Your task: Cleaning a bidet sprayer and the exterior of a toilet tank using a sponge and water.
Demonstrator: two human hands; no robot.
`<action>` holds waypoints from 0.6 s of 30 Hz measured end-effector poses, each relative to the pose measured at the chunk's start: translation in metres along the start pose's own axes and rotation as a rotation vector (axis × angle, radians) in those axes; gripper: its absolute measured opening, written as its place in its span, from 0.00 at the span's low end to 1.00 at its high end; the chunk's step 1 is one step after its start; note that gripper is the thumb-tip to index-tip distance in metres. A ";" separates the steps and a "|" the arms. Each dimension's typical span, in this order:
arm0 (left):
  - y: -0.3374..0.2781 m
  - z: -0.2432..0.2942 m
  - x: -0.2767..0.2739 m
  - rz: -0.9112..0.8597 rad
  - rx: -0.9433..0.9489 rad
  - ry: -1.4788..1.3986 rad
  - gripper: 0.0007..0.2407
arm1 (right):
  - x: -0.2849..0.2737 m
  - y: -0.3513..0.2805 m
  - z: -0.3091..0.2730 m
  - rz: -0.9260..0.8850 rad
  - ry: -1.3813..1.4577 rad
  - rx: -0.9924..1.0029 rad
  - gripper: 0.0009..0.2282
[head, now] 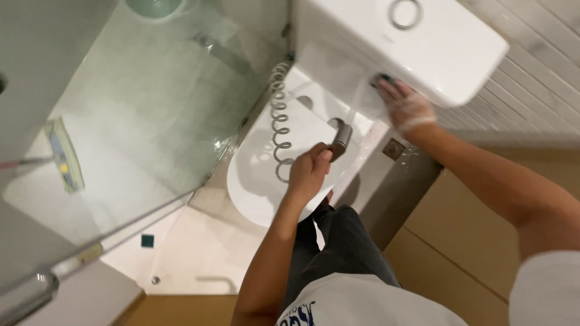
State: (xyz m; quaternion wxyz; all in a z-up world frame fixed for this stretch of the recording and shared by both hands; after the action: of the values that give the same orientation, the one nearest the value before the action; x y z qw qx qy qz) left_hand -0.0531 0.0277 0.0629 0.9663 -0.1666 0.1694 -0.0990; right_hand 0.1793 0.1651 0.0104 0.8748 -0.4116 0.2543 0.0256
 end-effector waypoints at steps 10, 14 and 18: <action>0.014 0.100 0.038 -0.129 0.313 0.273 0.20 | 0.092 0.015 -0.056 0.488 0.972 0.603 0.29; 0.022 0.101 0.067 -0.206 0.312 0.393 0.20 | 0.089 0.010 -0.058 1.253 1.588 0.944 0.38; 0.026 0.096 0.067 -0.209 0.285 0.398 0.21 | 0.118 -0.003 -0.014 1.554 2.369 1.101 0.49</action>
State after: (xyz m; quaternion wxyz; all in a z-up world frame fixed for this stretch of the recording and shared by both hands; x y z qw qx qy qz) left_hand 0.0472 0.0629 0.1193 0.9122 -0.0227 0.3223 -0.2519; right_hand 0.2769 0.1331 -0.0499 -0.0176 0.4053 0.9133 0.0356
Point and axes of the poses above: each hand's wrist, its own y-axis towards the middle knuckle, its own x-axis out of the palm, z = x × y, the point moved 8 cm from there along y, towards the middle knuckle, and after that the axes turned 11 degrees about y, right-handed, at the moved point
